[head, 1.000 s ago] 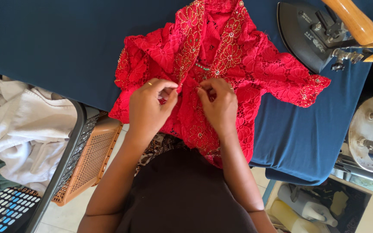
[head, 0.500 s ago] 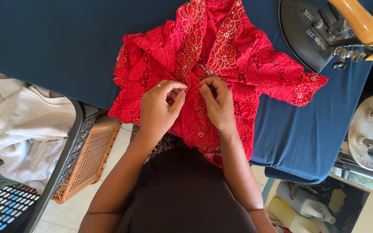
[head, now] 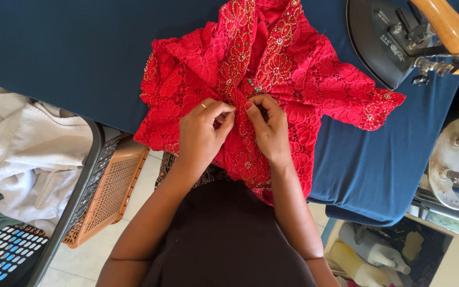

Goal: The person lays a red lace blouse on an ironing table, turns it over and fastens its front closures, then irons the body and sleeves with a steam iron. They reposition the blouse, iron the reverse side, and fold it at the end.

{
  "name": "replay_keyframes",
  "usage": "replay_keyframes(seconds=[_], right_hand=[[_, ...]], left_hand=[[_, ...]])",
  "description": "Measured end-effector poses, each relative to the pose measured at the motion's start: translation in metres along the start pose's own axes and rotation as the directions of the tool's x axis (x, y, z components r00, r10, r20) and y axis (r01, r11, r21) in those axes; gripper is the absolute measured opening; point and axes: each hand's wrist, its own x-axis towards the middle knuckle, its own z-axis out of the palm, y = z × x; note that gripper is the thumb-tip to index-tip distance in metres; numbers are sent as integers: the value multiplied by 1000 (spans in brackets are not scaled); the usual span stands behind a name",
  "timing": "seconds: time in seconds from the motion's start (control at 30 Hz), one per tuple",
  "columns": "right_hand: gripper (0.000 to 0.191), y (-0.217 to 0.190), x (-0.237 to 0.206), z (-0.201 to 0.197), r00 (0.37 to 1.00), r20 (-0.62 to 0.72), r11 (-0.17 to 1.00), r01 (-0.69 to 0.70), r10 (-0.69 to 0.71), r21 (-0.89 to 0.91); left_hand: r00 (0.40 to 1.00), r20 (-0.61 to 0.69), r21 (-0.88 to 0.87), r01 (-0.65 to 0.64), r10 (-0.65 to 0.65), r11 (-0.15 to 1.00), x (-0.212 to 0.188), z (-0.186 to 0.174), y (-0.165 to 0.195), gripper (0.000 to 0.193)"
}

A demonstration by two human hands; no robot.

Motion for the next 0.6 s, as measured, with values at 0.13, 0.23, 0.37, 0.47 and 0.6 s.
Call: replay_keyframes(seconds=[0.13, 0.23, 0.37, 0.47, 0.6], right_hand=[[14, 3, 0, -2, 999, -9, 996, -50, 50, 73], [14, 3, 0, -2, 996, -18, 992, -81, 83, 93], [14, -1, 0, -3, 995, -56, 993, -73, 79, 94], [12, -5, 3, -7, 995, -101, 1000, -16, 16, 0], [8, -12, 14, -13, 976, -117, 962, 156, -186, -224]], left_hand=[[999, -2, 54, -37, 37, 998, 1, -2, 0, 7], [998, -4, 115, -66, 67, 991, 1, -4, 3, 8], [994, 26, 231, -107, 103, 967, -2, -8, 9, 21], [984, 43, 417, -172, 170, 892, -6, -15, 11, 41], [989, 25, 339, -148, 149, 929, -14, -29, 7, 44]])
